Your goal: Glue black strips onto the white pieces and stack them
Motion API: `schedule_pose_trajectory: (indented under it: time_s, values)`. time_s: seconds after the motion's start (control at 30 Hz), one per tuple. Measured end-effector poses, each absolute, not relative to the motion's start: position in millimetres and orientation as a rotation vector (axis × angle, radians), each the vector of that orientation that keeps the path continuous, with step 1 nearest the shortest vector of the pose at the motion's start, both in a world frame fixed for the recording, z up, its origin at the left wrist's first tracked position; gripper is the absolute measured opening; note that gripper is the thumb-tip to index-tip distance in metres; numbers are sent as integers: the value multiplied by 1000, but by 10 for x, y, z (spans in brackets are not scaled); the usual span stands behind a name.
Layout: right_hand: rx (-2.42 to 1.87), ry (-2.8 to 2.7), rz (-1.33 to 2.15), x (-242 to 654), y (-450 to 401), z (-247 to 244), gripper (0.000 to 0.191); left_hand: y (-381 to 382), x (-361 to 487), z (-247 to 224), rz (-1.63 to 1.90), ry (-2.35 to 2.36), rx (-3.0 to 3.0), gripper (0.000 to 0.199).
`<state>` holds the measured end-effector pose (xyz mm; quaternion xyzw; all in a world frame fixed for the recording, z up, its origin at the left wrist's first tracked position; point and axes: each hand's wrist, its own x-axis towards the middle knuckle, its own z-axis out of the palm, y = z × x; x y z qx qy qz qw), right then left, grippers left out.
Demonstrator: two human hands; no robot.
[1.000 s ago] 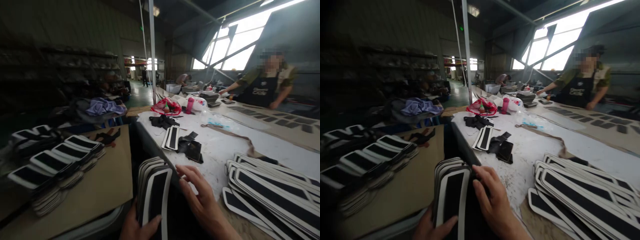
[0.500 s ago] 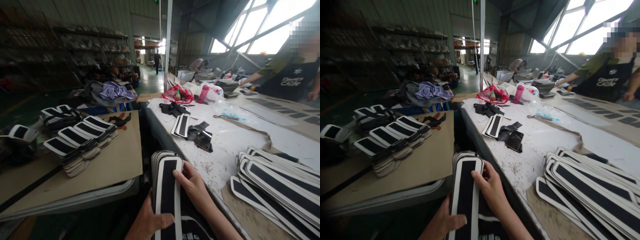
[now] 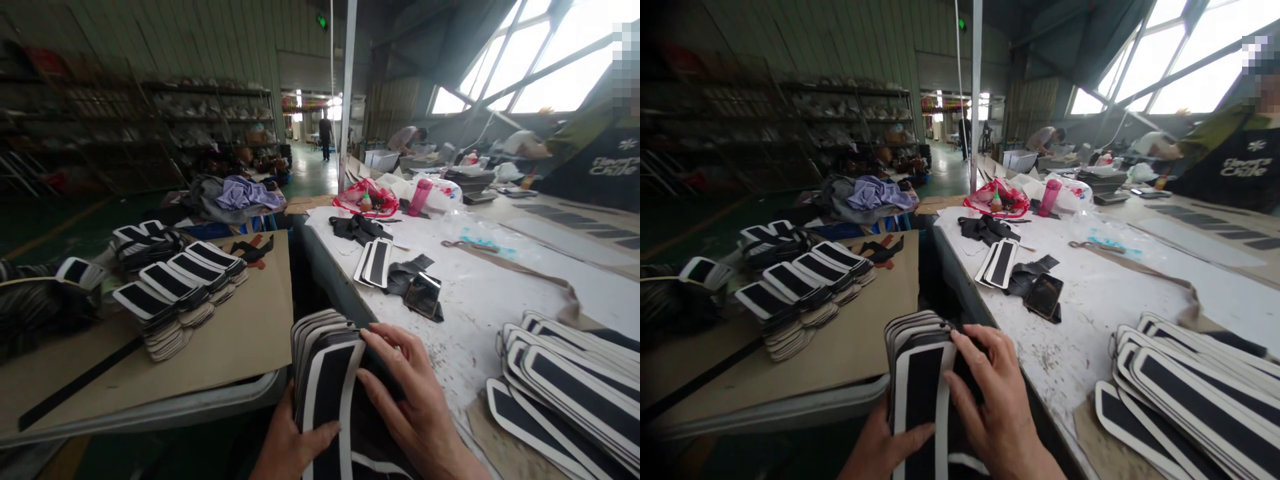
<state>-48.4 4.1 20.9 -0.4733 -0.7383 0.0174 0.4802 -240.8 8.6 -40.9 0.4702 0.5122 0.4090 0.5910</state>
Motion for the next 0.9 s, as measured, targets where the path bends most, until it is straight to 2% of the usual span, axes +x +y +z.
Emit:
schedule_pose_trajectory:
  time_s: [0.2,0.5,0.7,0.9]
  values:
    - [-1043,-1924,32,-551,8,267,50,171,-2455,-437,1068,1202,1114,59]
    - [-1095,-1730,234,-611,31,253,34,276,-2519,-484,1022,1389,1202,61]
    - [-1049,-1748,261,-631,88,259,50,285,-2457,-408,1148,1419,1239,51]
    - [-1011,-1758,241,-657,95,262,52,308,-2498,-447,1147,1391,1250,52]
